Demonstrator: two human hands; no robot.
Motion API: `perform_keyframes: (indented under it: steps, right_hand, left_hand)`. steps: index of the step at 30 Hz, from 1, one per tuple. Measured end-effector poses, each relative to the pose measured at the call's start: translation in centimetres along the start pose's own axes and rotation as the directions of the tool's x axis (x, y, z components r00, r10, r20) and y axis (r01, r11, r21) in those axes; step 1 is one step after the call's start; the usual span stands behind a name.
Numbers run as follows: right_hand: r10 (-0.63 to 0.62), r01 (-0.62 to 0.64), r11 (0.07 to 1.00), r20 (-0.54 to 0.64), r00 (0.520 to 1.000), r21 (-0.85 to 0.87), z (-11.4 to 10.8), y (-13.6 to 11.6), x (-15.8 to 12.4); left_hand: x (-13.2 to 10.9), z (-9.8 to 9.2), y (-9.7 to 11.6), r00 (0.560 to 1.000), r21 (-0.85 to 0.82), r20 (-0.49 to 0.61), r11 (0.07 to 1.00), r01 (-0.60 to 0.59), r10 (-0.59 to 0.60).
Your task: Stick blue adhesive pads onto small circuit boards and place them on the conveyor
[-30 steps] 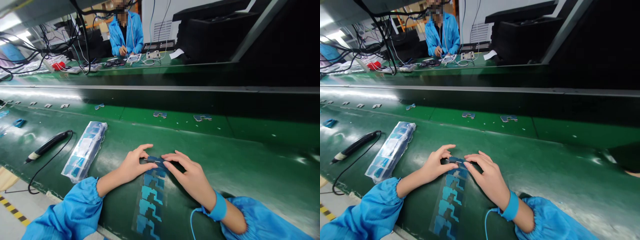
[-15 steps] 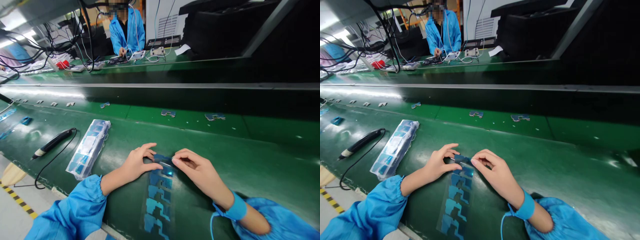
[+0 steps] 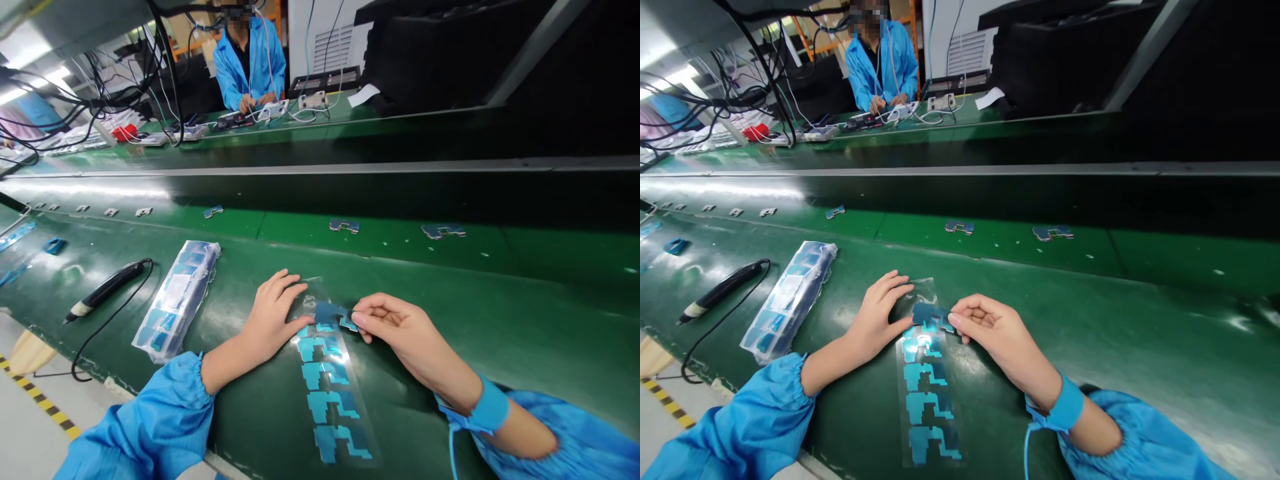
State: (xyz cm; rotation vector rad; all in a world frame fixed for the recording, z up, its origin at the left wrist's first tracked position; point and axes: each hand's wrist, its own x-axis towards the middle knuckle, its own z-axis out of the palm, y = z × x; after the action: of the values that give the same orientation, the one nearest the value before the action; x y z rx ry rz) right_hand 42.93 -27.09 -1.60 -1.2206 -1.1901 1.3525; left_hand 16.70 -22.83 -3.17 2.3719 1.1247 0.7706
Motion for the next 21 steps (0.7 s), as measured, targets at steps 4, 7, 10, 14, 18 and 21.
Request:
perform_keyframes:
  steps: [4, 7, 10, 14, 18, 21]
  right_hand:
    - [0.014, -0.014, 1.0, 0.038, 0.999, -0.001, -0.16, 0.02, -0.02]
    - [0.02, -0.019, 1.0, 0.057, 0.998, -0.007, -0.39, 0.08, 0.04]
    - [0.018, -0.018, 1.0, 0.078, 0.997, -0.008, -0.5, 0.11, 0.13]
    - [0.008, -0.008, 1.0, 0.1, 0.995, -0.008, -0.47, 0.1, 0.21]
    - [0.001, 0.001, 1.0, 0.107, 0.994, -0.022, -0.35, -0.02, 0.19]
    - [-0.005, 0.009, 0.999, 0.107, 0.994, -0.036, -0.29, -0.15, 0.13]
  left_hand:
    - [-0.12, 0.13, 0.24, 0.998, 0.051, 0.054, 0.998, -0.027, 0.025]
    - [-0.13, 0.15, 0.41, 0.996, 0.058, 0.084, 0.997, -0.047, 0.042]
    - [-0.08, 0.14, 0.44, 0.993, 0.062, 0.105, 0.996, -0.057, 0.05]
    - [-0.04, 0.08, 0.49, 0.99, 0.065, 0.13, 0.996, -0.057, 0.048]
    - [0.09, -0.06, 0.63, 0.987, 0.067, 0.156, 0.997, -0.05, 0.039]
    - [0.24, -0.16, 0.73, 0.982, 0.056, 0.183, 0.997, -0.048, 0.038]
